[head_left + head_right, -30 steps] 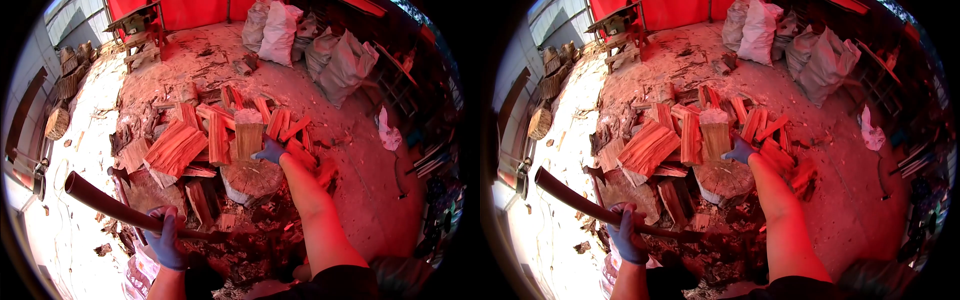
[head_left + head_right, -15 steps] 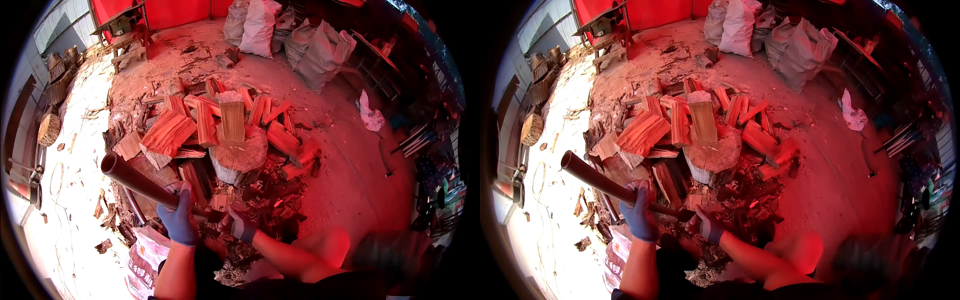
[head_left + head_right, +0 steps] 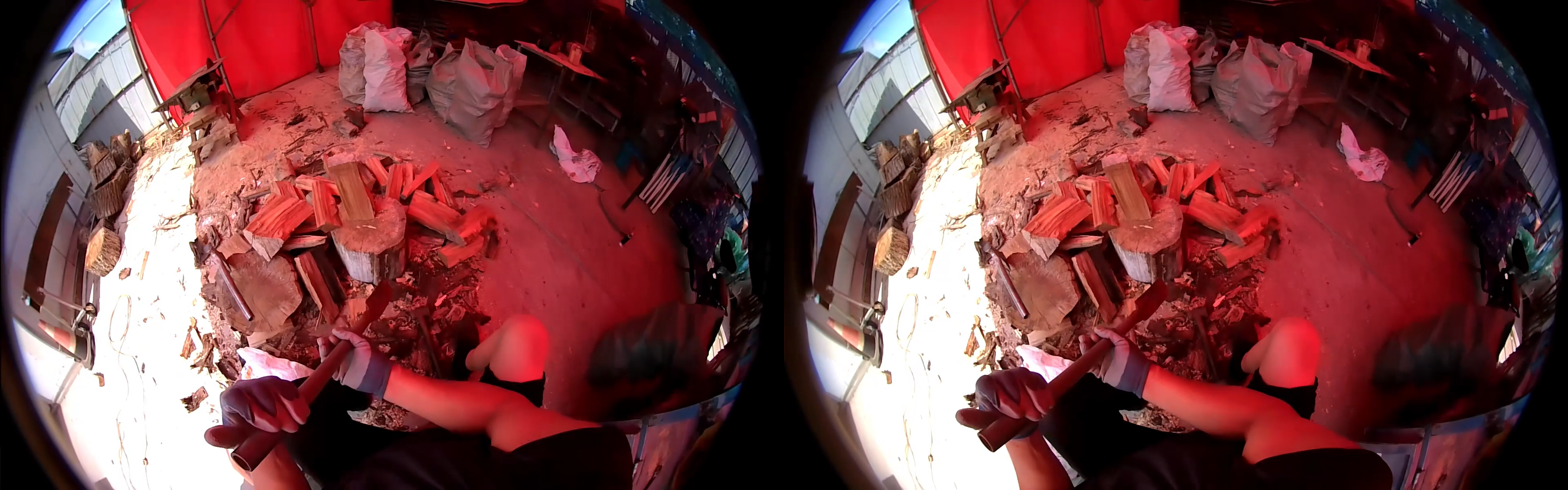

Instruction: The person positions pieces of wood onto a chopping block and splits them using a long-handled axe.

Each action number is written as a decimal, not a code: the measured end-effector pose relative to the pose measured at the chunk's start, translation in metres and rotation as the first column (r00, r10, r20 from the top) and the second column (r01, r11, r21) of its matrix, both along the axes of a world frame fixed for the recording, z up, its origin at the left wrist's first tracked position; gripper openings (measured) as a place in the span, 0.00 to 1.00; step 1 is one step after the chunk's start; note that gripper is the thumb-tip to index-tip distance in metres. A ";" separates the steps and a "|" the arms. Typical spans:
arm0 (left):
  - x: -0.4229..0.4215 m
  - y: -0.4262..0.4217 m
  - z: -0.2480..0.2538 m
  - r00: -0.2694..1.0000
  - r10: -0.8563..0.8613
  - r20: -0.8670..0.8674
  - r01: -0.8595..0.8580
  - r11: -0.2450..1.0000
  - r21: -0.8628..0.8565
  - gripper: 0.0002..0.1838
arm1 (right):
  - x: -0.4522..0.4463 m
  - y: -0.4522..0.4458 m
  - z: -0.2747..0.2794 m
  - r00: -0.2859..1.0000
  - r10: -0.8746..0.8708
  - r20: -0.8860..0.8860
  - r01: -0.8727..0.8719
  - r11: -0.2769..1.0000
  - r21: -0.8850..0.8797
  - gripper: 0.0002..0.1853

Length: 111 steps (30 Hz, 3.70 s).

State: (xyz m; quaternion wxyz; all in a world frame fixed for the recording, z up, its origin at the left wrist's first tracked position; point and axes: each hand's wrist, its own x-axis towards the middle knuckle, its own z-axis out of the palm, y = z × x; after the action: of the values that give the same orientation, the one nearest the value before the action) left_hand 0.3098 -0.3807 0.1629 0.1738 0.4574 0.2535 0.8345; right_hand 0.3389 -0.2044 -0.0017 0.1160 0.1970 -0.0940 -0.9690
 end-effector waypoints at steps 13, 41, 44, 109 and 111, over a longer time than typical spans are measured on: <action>0.139 0.043 -0.154 0.804 0.254 -0.538 -0.501 -0.199 -0.842 0.18 | -0.005 0.099 0.006 0.984 0.004 -0.178 0.110 0.774 0.623 0.13; 0.050 0.148 -0.385 0.766 0.145 0.627 0.451 0.573 -0.684 0.08 | -0.147 0.094 -0.066 0.959 0.015 0.281 -0.269 -0.251 0.930 0.17; 0.058 0.136 -0.280 0.498 0.224 0.838 0.533 0.683 -0.500 0.04 | -0.150 0.071 -0.079 0.935 0.067 0.349 -0.306 -0.350 0.885 0.18; -0.226 0.165 -0.086 0.373 0.918 -0.132 -0.750 0.215 -0.625 0.15 | -0.195 0.428 -0.070 0.909 -0.324 0.263 -0.417 -0.694 0.587 0.47; -0.230 0.163 -0.090 0.357 0.906 -0.228 -0.781 0.155 -0.605 0.17 | -0.136 0.490 -0.098 0.803 -0.460 0.380 -0.582 -0.467 0.666 0.42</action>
State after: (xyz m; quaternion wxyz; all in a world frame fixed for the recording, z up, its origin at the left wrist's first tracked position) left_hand 0.0799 -0.2178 0.0725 -0.1602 0.0670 0.7069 0.6857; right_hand 0.2028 0.2854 -0.0997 -0.0773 0.4838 0.7666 -0.4151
